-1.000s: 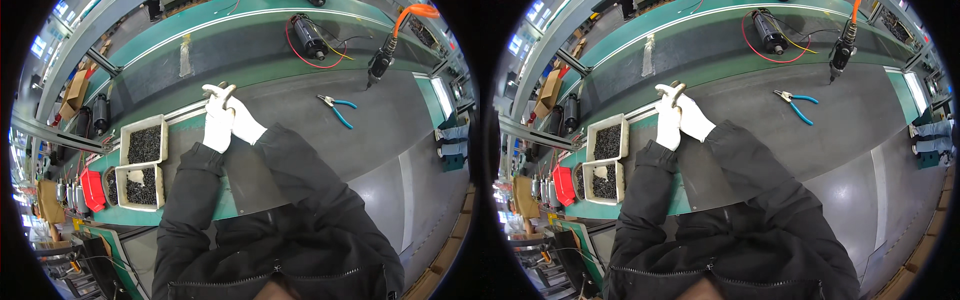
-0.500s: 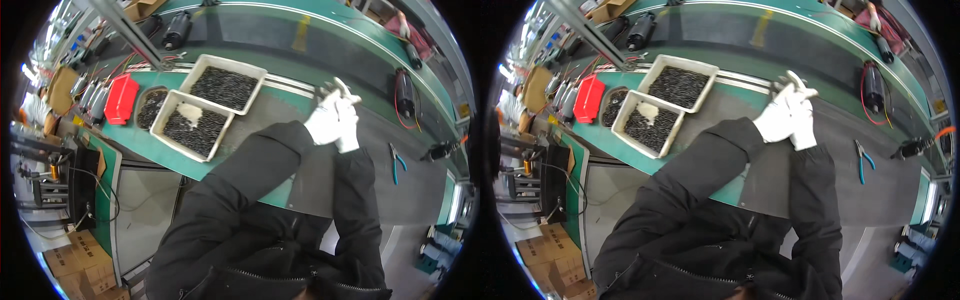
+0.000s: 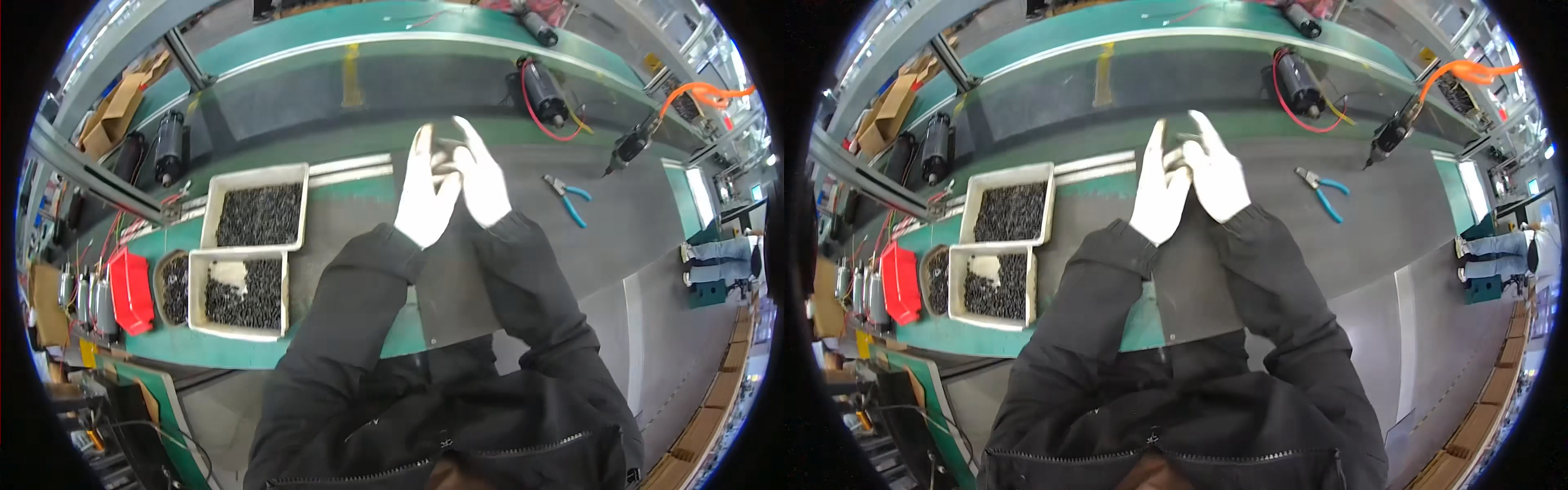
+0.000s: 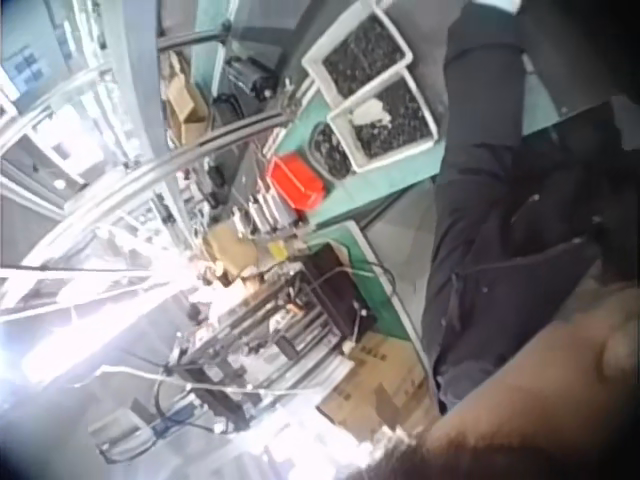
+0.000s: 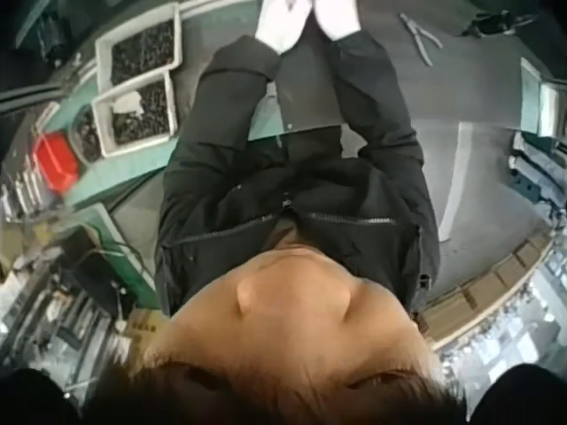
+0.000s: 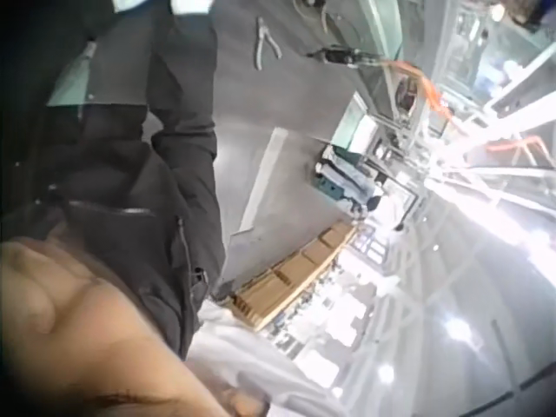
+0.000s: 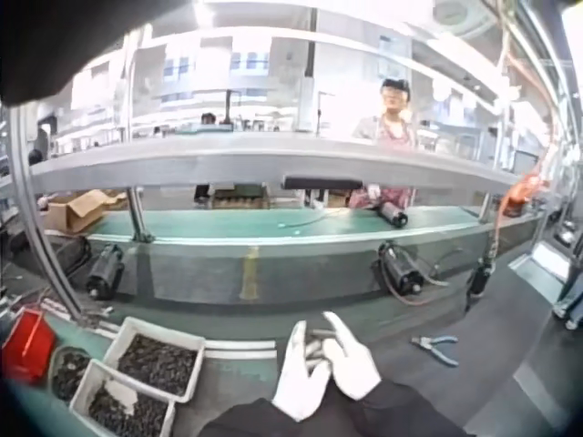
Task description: Assembling electric motors and fan components on a manual assembly line.
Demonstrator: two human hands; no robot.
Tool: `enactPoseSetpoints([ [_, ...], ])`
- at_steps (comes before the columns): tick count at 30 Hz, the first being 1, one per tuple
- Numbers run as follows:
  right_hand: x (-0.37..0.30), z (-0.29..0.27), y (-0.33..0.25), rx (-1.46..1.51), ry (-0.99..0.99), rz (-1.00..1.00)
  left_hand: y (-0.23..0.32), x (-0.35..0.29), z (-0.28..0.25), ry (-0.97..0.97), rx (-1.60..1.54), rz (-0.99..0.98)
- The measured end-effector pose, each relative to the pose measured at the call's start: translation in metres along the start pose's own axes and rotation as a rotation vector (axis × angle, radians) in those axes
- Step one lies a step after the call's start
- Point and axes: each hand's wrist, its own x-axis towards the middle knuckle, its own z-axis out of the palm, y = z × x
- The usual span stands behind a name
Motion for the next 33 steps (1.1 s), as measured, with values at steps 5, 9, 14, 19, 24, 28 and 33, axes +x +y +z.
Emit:
enactPoseSetpoints([
  [5, 0.101, -0.128, -0.049, -1.021, 0.322, -0.181, -0.002, 0.009, 0.000, 0.083, -0.092, -0.234],
  [9, 0.209, -0.258, 0.006, -1.571, 0.276, 0.278, 0.018, 0.009, 0.015, -0.015, 0.058, -0.192],
  [14, 0.259, -0.236, 0.021, -1.750, 0.103, 0.474, 0.006, 0.008, 0.006, -0.045, 0.102, -0.251],
  [19, 0.294, -0.272, 0.045, -1.411, -0.059, 0.404, 0.000, 0.006, 0.001, -0.064, 0.180, -0.128],
  [24, 0.288, -0.343, 0.066, -1.209, 0.125, 0.415, 0.005, 0.014, 0.014, -0.085, 0.337, -0.002],
  [28, 0.254, -0.295, 0.032, -0.996, 0.140, 0.277, 0.014, 0.015, 0.016, -0.132, 0.422, -0.052],
  [33, 0.153, -0.165, -0.033, 0.228, 0.230, 0.280, 0.015, 0.001, 0.006, -0.079, 0.265, -0.153],
])
